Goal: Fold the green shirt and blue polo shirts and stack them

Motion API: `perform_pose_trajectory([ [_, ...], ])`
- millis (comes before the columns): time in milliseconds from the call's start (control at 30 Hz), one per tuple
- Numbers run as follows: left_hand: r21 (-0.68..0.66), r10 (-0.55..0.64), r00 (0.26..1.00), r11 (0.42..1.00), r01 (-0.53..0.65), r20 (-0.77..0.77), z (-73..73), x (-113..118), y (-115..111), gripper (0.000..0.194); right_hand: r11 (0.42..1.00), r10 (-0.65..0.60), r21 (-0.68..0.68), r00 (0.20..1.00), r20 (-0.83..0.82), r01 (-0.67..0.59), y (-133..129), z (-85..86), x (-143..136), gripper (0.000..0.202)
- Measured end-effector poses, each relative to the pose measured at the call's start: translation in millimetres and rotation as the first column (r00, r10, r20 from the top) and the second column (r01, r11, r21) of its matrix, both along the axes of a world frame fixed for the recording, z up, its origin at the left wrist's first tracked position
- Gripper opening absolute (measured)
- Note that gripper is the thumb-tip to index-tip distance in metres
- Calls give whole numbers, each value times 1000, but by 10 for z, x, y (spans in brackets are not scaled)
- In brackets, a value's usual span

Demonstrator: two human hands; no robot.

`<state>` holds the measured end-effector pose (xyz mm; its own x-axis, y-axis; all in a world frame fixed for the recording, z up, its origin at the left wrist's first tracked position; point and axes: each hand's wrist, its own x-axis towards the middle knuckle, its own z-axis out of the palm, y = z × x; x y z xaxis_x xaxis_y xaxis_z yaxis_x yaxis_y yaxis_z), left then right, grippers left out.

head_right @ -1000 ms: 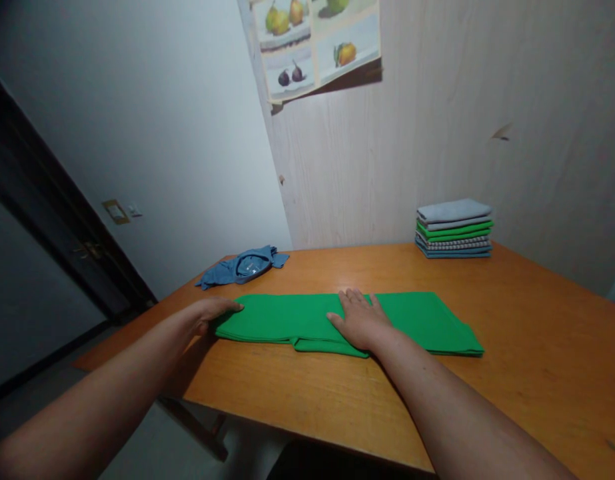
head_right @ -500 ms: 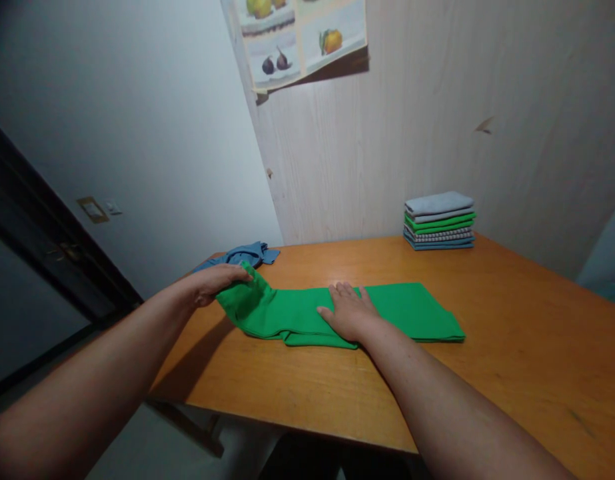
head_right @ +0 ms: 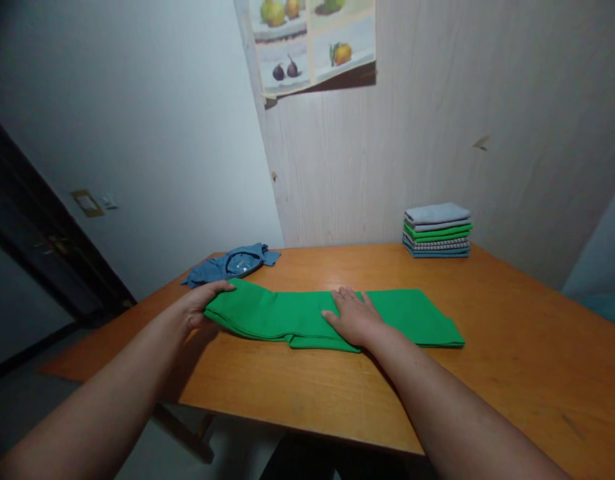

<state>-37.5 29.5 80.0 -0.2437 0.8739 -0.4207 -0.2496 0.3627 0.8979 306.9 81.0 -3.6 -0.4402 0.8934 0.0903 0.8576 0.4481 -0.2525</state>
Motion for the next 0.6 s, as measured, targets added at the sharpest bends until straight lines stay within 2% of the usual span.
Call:
perform_pose_trajectory([
  [133, -77, 28, 997, 997, -23, 70, -198, -118, -32, 12, 999, -36, -38, 998, -59, 34, -42, 125, -121, 77],
  [233, -75, 45, 998, 996, -41, 54, -333, -193, 7, 8, 989, -98, -139, 941, -323, 56, -107, 290, -356, 77],
  [300, -61, 44, 997, 997, -41, 57, -408, -239, 38, 7, 976, -142, -215, 830, -539, 27, -149, 382, -584, 79],
  [400, -41, 32, 996, 999, -29, 77, -486, -287, 63, 10, 967, -149, -243, 612, -776, -73, -181, 451, -995, 80],
  [600, -4, -6, 992, 1000, 6, 124, -552, -306, 73, 12, 924, -286, -326, 204, -936, -199, -157, 452, -1754, 80],
])
